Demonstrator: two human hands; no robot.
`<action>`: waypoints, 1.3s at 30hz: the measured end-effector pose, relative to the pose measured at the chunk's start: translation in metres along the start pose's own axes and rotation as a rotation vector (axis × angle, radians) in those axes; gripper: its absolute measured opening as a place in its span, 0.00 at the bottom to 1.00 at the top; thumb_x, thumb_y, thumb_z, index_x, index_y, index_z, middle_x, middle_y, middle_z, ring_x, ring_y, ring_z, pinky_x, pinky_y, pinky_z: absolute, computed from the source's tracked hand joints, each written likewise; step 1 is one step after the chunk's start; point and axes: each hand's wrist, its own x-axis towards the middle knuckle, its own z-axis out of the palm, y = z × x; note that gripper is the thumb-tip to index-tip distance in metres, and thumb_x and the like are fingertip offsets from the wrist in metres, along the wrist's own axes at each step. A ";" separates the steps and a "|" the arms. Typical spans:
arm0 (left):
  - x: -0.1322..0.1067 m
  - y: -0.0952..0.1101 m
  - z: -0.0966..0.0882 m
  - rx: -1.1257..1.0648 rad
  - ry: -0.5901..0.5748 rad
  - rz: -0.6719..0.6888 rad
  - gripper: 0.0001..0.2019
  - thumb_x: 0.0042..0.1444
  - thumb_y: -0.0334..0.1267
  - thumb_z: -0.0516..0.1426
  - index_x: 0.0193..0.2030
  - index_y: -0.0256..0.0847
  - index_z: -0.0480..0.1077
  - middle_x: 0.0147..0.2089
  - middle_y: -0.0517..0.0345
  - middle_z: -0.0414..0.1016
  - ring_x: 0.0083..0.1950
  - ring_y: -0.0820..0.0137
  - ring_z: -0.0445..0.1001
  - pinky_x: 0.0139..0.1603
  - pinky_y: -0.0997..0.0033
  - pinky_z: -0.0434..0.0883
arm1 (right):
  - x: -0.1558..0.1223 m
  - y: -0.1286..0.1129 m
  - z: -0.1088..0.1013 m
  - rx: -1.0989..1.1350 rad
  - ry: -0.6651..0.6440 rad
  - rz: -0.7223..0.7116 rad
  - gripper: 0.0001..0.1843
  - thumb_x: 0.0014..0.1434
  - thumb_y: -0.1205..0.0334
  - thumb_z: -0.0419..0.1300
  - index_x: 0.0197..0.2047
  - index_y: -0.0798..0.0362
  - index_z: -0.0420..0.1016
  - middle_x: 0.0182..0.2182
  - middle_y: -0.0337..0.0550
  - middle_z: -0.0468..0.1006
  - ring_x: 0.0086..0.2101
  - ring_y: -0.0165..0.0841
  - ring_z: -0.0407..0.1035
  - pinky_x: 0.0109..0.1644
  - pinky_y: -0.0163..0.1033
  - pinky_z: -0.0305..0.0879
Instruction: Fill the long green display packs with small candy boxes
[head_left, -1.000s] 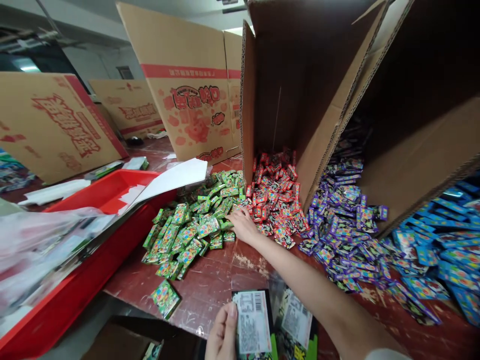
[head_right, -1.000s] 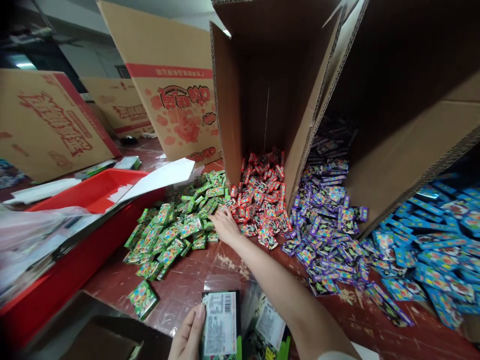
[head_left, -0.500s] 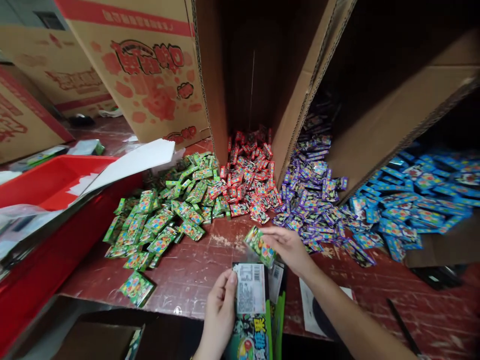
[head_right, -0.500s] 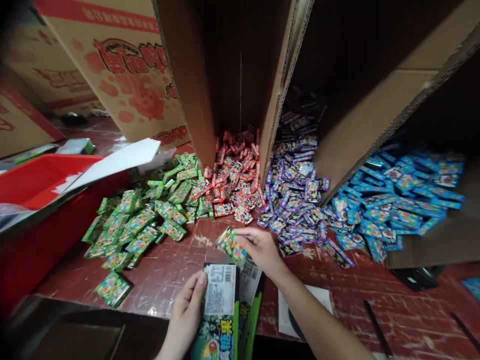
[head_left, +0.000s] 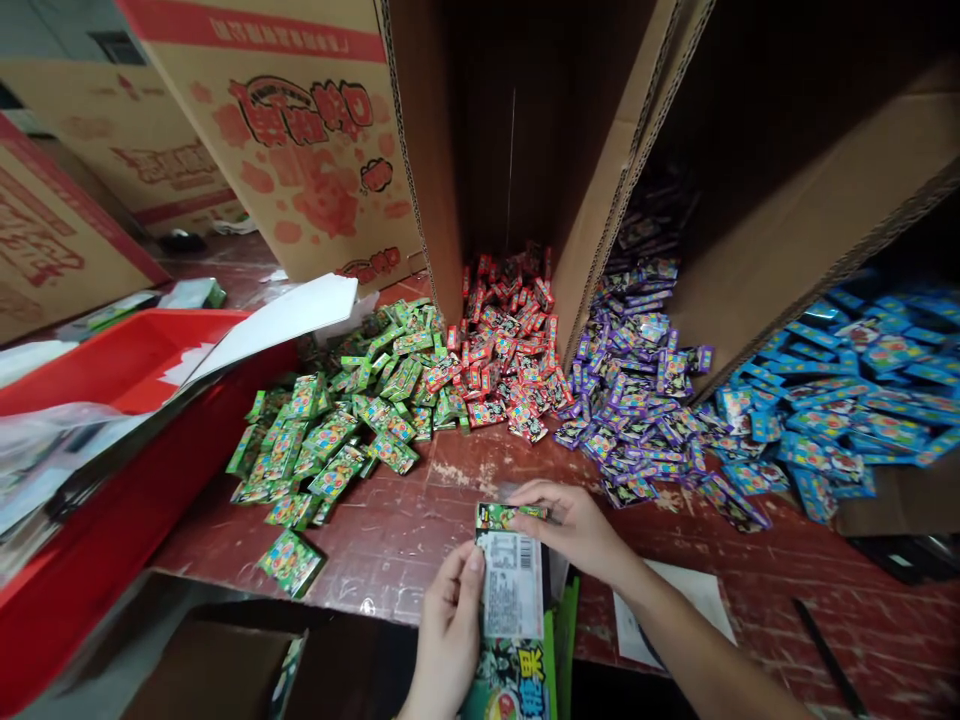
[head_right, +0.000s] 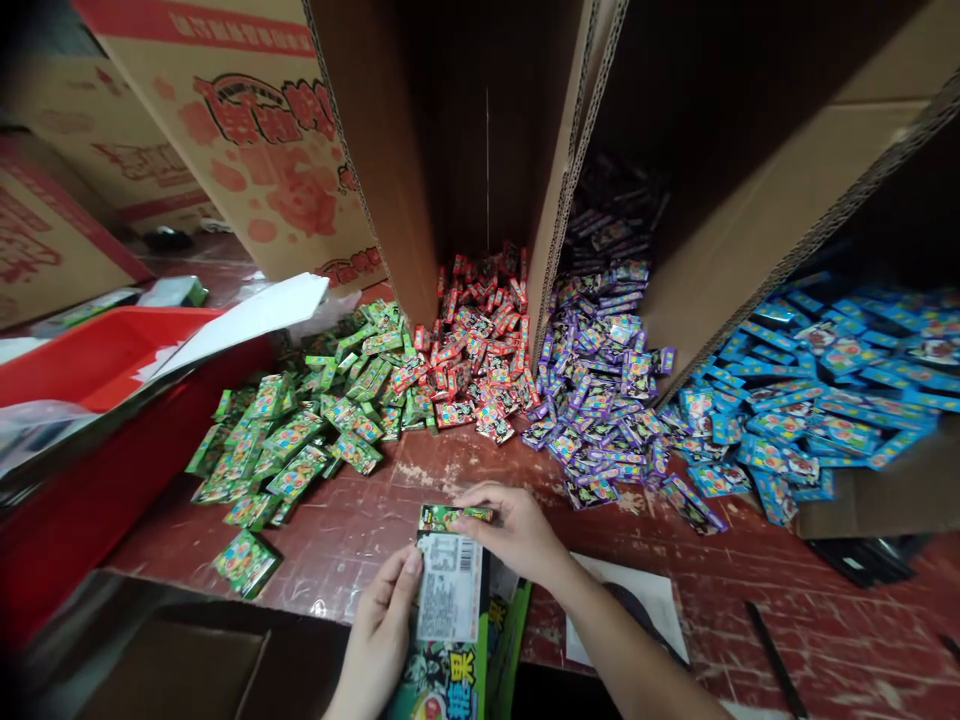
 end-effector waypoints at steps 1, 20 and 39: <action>-0.001 0.002 0.001 -0.017 -0.010 0.005 0.22 0.54 0.49 0.56 0.52 0.39 0.66 0.42 0.51 0.77 0.37 0.64 0.74 0.36 0.71 0.70 | -0.004 0.000 0.002 0.020 0.022 0.010 0.08 0.51 0.59 0.65 0.37 0.49 0.77 0.36 0.43 0.78 0.38 0.35 0.72 0.44 0.41 0.69; -0.017 0.015 -0.008 0.313 0.011 0.182 0.10 0.57 0.42 0.54 0.45 0.43 0.66 0.37 0.57 0.72 0.37 0.67 0.71 0.38 0.74 0.68 | -0.057 -0.010 0.045 0.229 0.314 0.079 0.11 0.55 0.61 0.62 0.43 0.46 0.74 0.41 0.45 0.78 0.40 0.38 0.73 0.42 0.40 0.71; 0.009 0.028 -0.014 0.377 -0.098 0.014 0.15 0.50 0.48 0.59 0.37 0.39 0.70 0.34 0.58 0.73 0.33 0.70 0.71 0.32 0.79 0.69 | -0.041 -0.021 0.026 0.478 0.293 0.317 0.07 0.44 0.60 0.69 0.28 0.54 0.81 0.25 0.41 0.80 0.27 0.30 0.71 0.34 0.33 0.65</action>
